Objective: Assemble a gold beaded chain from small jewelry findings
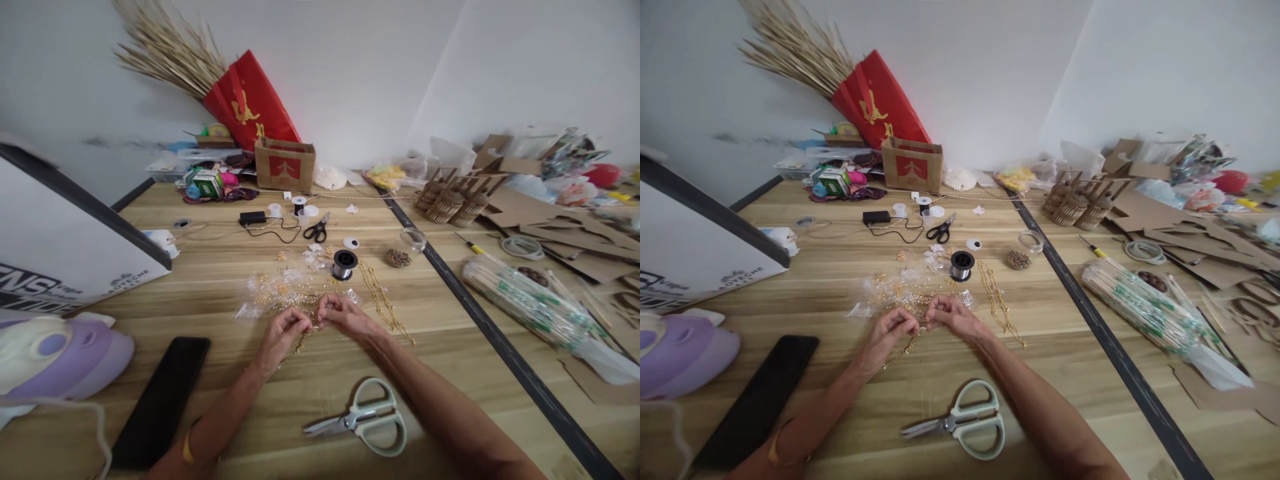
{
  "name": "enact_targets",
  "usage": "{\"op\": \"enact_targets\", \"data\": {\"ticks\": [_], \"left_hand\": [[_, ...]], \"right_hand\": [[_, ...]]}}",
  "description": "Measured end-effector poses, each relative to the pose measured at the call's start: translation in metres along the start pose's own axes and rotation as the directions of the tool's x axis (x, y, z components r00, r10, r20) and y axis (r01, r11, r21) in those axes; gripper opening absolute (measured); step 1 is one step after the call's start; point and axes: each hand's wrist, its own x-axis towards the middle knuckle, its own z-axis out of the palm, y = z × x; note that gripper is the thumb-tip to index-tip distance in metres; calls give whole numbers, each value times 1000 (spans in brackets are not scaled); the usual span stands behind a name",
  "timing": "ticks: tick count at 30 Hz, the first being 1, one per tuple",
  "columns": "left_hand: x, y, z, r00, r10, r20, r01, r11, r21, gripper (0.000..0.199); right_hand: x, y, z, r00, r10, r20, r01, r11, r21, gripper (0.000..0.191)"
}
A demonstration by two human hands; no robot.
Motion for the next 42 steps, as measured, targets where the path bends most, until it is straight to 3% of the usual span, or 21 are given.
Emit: {"op": "enact_targets", "data": {"ticks": [7, 14, 19, 24, 30, 38, 42], "left_hand": [[1, -6, -2, 999, -40, -35, 36, 993, -113, 22], [2, -8, -2, 996, -49, -74, 39, 991, -124, 22], [2, -5, 1, 994, -65, -83, 58, 995, -83, 25], [0, 2, 4, 991, -115, -62, 110, 991, -70, 24], [1, -1, 4, 995, -95, -40, 93, 995, -47, 25], [1, -1, 3, 983, -182, 5, 182, 981, -71, 27], [2, -4, 3, 979, -187, 83, 195, 976, -99, 28]], "right_hand": [[1, 10, -2, 998, 34, 47, -35, 999, 29, 27], [2, 11, 2, 998, 56, 17, -58, 984, 171, 31], [2, 14, 4, 999, 43, 22, -46, 985, 165, 29], [-1, 10, 7, 999, 9, 49, -12, 997, 75, 24], [-2, 4, 10, 998, 32, 54, -31, 999, -12, 26], [-1, 9, 4, 994, 52, 91, -57, 997, 50, 31], [-2, 8, 2, 982, 63, 178, -74, 996, 58, 29]]}}
